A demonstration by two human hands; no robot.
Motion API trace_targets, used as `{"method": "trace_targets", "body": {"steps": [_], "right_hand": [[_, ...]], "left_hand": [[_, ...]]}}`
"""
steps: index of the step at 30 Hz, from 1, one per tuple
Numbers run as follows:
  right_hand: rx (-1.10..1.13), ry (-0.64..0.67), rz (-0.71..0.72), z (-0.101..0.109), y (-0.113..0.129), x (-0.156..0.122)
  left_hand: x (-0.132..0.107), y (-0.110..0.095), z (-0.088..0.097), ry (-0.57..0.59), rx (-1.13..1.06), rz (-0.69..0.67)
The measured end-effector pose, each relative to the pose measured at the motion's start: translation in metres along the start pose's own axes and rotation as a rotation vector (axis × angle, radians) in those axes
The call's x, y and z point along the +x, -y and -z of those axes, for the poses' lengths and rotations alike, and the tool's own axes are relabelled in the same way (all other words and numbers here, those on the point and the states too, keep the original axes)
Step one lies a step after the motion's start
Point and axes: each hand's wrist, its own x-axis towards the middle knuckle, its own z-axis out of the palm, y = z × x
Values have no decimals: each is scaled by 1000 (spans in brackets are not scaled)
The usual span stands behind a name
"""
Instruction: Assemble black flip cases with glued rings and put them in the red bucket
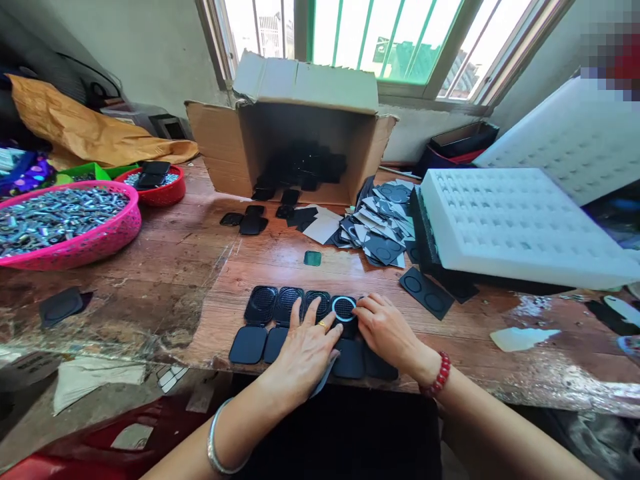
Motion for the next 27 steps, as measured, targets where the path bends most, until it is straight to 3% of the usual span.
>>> {"method": "trace_targets", "body": {"steps": [3,6,8,11,15,20,27], "right_hand": [[47,94,-17,7,0,4],[238,103,-147,27,-25,22],[284,-16,-389,52,-63,38],[185,-194,-659,100,-139,57],[134,-292,-946,144,-225,61],[175,-310,-1114,143,-271,62],[357,-387,-1166,132,-283,79]], "left_hand": [[2,6,-8,-34,9,-33],[5,14,-23,-110,22,-67],[6,20,-33,-195,40,-101],[5,24,-42,-337,43,-124],[-1,25,-44,-420,57,-79],[-10,29,-43,-472,82,-57],[-20,42,-48,-503,97,8]]}}
